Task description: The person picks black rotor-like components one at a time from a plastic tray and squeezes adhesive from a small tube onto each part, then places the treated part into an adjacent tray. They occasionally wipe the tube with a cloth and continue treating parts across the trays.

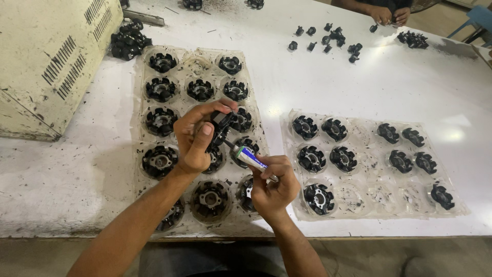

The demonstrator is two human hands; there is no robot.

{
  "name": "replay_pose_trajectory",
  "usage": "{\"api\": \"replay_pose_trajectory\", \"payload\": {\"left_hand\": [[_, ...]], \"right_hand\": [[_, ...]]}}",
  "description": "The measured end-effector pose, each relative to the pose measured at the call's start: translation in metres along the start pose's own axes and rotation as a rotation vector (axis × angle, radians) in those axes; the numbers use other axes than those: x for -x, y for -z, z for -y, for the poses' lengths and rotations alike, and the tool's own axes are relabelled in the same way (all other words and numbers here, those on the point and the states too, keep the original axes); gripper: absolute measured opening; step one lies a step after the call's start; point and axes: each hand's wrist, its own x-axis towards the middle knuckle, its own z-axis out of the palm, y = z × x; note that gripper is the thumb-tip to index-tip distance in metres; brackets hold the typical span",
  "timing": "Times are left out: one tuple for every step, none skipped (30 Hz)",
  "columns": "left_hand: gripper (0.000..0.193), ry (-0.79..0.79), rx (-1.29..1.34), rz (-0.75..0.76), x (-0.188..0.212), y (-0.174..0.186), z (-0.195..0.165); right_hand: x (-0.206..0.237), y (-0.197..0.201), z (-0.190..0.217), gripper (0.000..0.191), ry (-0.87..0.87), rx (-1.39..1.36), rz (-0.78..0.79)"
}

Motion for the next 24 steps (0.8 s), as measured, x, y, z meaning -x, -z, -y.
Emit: {"api": "replay_pose_trajectory", "payload": {"left_hand": [[0.044, 0.003, 0.000, 0.001, 0.000, 0.000, -0.001], [0.044, 0.008, 0.000, 0.001, 0.000, -0.001, -0.002], [0.044, 0.012, 0.000, 0.001, 0.000, -0.001, -0.002], [0.044, 0.011, -0.006, -0.002, 0.000, -0.002, -0.002], [0.044, 0.010, -0.011, -0.005, 0.001, -0.002, -0.003], [0.044, 0.010, -0.016, -0.008, 0.001, -0.003, -0.002], [0.044, 0.005, -0.020, -0.010, 0.001, -0.004, -0.002], [0.044, 0.000, -0.025, -0.011, 0.001, -0.004, -0.002], [0.044, -0.005, -0.029, -0.011, 0.001, -0.005, -0.002], [0.044, 0.000, -0.024, -0.015, 0.000, -0.005, -0.002], [0.044, 0.004, -0.019, -0.019, 0.000, -0.006, -0.001], [0.044, 0.009, -0.014, -0.024, 0.000, -0.007, -0.001], [0.044, 0.024, 0.004, -0.037, 0.000, -0.007, -0.001], [0.044, 0.037, 0.023, -0.050, 0.000, -0.007, -0.001], [0.044, 0.050, 0.041, -0.062, -0.001, -0.007, -0.001], [0.044, 0.064, 0.041, -0.070, 0.000, -0.007, -0.002], [0.044, 0.078, 0.040, -0.076, -0.001, -0.007, -0.002], [0.044, 0.092, 0.040, -0.084, 0.000, -0.007, -0.002], [0.045, 0.099, 0.050, -0.089, 0.000, -0.007, -0.002], [0.046, 0.104, 0.059, -0.093, 0.000, -0.007, -0.001], [0.047, 0.109, 0.069, -0.098, 0.000, -0.008, -0.001], [0.048, 0.118, 0.128, -0.124, 0.000, -0.009, 0.000], [0.048, 0.127, 0.187, -0.152, 0.001, -0.012, 0.000], [0.048, 0.135, 0.246, -0.180, 0.001, -0.014, 0.001]], "right_hand": [[-0.002, 0.001, 0.001, 0.037, 0.005, 0.005, 0.003], [-0.003, 0.002, 0.002, 0.038, 0.009, 0.011, 0.007], [-0.005, 0.003, 0.002, 0.039, 0.012, 0.017, 0.009], [-0.006, 0.003, 0.003, 0.039, 0.011, 0.015, 0.012], [-0.006, 0.004, 0.003, 0.039, 0.009, 0.013, 0.016], [-0.007, 0.005, 0.004, 0.038, 0.007, 0.012, 0.019], [-0.007, 0.006, 0.005, 0.039, 0.005, 0.018, 0.019], [-0.007, 0.007, 0.006, 0.040, 0.003, 0.024, 0.018], [-0.007, 0.007, 0.007, 0.040, 0.001, 0.030, 0.016], [-0.007, 0.008, 0.007, 0.040, -0.003, 0.027, 0.013], [-0.008, 0.008, 0.008, 0.040, -0.008, 0.025, 0.010], [-0.008, 0.008, 0.008, 0.039, -0.012, 0.022, 0.007], [-0.008, 0.008, 0.009, 0.039, -0.012, 0.024, 0.004], [-0.008, 0.008, 0.008, 0.040, -0.010, 0.025, 0.001], [-0.008, 0.008, 0.008, 0.040, -0.008, 0.026, -0.004], [-0.008, 0.008, 0.008, 0.040, -0.009, 0.033, -0.005], [-0.007, 0.008, 0.008, 0.040, -0.009, 0.040, -0.006], [-0.007, 0.009, 0.007, 0.040, -0.010, 0.047, -0.007], [-0.005, 0.009, 0.006, 0.040, -0.009, 0.044, -0.008], [-0.005, 0.009, 0.005, 0.040, -0.006, 0.039, -0.010], [-0.004, 0.009, 0.003, 0.040, -0.003, 0.035, -0.011], [-0.002, 0.009, 0.002, 0.040, -0.016, 0.015, -0.014], [0.000, 0.008, 0.000, 0.039, -0.030, -0.005, -0.016], [0.001, 0.008, -0.001, 0.039, -0.043, -0.025, -0.017]]}}
